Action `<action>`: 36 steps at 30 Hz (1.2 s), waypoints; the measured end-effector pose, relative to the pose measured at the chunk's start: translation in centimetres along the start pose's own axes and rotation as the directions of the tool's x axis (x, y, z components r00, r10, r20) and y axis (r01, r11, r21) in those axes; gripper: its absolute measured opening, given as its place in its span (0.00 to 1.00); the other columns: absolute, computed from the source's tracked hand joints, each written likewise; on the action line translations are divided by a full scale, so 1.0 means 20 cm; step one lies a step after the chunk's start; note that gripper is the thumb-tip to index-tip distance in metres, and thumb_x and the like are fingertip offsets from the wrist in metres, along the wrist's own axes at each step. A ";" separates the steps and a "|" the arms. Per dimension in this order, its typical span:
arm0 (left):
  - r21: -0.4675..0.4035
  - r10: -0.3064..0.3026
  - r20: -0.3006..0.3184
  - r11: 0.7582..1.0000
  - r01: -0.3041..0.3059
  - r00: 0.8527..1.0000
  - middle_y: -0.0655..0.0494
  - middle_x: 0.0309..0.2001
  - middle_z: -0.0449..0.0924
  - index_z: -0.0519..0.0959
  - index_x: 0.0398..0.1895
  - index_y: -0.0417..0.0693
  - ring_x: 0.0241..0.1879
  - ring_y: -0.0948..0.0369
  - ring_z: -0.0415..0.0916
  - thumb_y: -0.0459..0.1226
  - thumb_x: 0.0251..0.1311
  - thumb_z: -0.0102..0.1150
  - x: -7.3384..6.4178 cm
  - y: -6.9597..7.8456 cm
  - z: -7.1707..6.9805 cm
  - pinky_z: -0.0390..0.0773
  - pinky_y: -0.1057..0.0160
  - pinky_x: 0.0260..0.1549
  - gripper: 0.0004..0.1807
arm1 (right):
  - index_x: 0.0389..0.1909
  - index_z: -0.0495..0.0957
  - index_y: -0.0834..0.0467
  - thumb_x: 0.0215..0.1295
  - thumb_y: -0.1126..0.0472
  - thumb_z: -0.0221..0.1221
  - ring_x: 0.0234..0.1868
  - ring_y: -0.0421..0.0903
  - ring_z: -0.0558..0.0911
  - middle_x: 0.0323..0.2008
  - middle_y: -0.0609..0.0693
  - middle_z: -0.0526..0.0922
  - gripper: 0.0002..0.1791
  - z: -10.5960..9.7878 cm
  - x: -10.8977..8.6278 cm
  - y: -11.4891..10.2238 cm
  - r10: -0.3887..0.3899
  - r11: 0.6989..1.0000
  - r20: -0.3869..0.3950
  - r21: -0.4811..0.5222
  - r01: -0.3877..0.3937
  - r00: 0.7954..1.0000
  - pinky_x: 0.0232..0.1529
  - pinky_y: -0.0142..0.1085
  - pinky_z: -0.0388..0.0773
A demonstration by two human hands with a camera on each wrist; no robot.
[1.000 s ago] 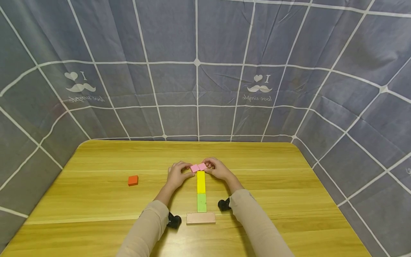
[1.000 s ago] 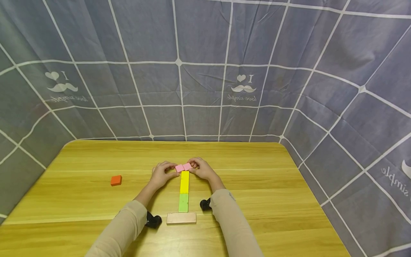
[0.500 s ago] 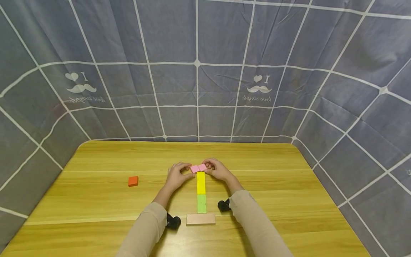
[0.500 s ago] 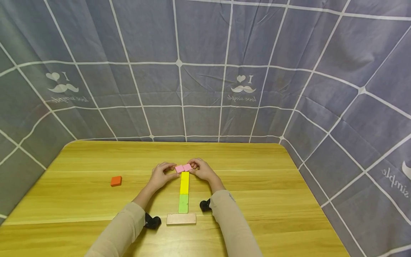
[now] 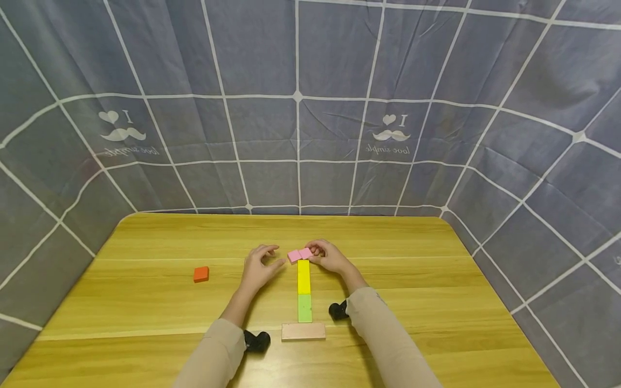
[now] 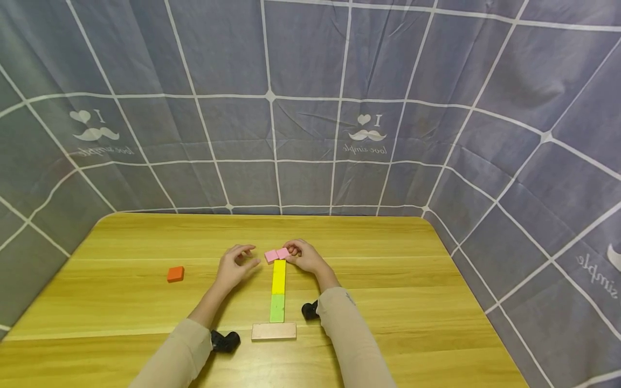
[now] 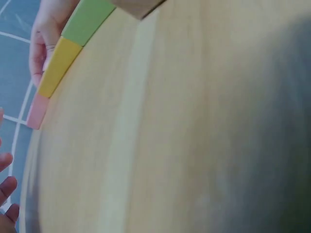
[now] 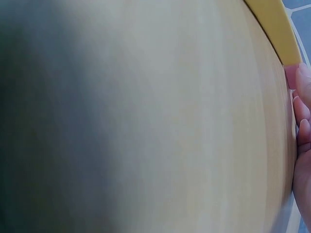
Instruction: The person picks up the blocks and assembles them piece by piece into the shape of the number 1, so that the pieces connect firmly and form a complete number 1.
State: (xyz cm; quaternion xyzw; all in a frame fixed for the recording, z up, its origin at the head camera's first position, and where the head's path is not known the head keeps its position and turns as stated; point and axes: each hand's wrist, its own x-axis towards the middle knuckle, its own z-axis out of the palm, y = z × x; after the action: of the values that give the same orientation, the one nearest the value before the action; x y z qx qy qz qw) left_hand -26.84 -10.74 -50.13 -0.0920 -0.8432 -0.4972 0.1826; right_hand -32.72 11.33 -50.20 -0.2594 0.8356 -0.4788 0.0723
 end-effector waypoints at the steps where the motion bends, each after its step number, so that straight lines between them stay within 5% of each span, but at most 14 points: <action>1: 0.017 -0.007 -0.004 1.000 0.007 1.000 0.46 0.33 0.78 0.80 0.42 0.39 0.35 0.50 0.69 0.36 0.44 0.70 0.00 0.00 -0.01 0.64 0.53 0.39 0.20 | 0.46 0.74 0.68 0.57 0.72 0.59 0.34 0.43 0.68 0.33 0.55 0.73 0.15 0.00 0.00 0.00 0.000 1.000 0.000 -0.001 0.000 1.000 0.36 0.29 0.66; 10: 0.055 -0.024 -0.037 0.998 0.026 0.999 0.43 0.37 0.78 0.79 0.45 0.39 0.37 0.49 0.68 0.36 0.44 0.70 -0.03 0.00 -0.15 0.60 0.49 0.42 0.21 | 0.47 0.73 0.70 0.57 0.72 0.58 0.34 0.45 0.69 0.33 0.58 0.73 0.16 0.00 0.00 0.00 -0.017 1.000 -0.004 -0.002 0.017 1.000 0.35 0.29 0.66; 19: 0.085 -0.043 -0.028 0.995 0.045 0.999 0.42 0.41 0.77 0.77 0.48 0.40 0.40 0.47 0.68 0.37 0.46 0.69 -0.07 0.01 -0.30 0.59 0.49 0.43 0.23 | 0.46 0.71 0.75 0.56 0.76 0.56 0.35 0.53 0.69 0.35 0.69 0.71 0.16 -0.04 -0.06 -0.19 -0.009 1.000 0.024 0.009 0.009 1.000 0.35 0.30 0.64; 29: 0.137 -0.083 -0.027 0.987 0.086 0.996 0.42 0.44 0.75 0.75 0.51 0.40 0.43 0.46 0.67 0.35 0.46 0.69 -0.13 -0.05 -0.46 0.59 0.48 0.46 0.25 | 0.47 0.73 0.69 0.57 0.73 0.59 0.33 0.43 0.68 0.33 0.58 0.74 0.16 0.01 0.00 -0.01 -0.016 1.000 -0.003 -0.013 0.016 1.000 0.35 0.29 0.66; 36: 0.172 -0.070 -0.063 0.982 0.080 0.996 0.42 0.44 0.75 0.74 0.51 0.39 0.41 0.46 0.66 0.33 0.46 0.68 -0.16 -0.09 -0.56 0.58 0.49 0.43 0.26 | 0.46 0.74 0.68 0.56 0.72 0.59 0.33 0.43 0.69 0.33 0.55 0.73 0.16 0.00 0.01 0.01 0.003 1.000 -0.003 0.013 -0.003 1.000 0.36 0.29 0.67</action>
State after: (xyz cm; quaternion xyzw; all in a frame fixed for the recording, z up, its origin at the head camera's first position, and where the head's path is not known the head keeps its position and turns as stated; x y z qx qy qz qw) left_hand -22.07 -21.23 -47.98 -0.0298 -0.8808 -0.4304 0.1949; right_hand -32.84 11.30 -50.37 -0.2569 0.8331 -0.4844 0.0732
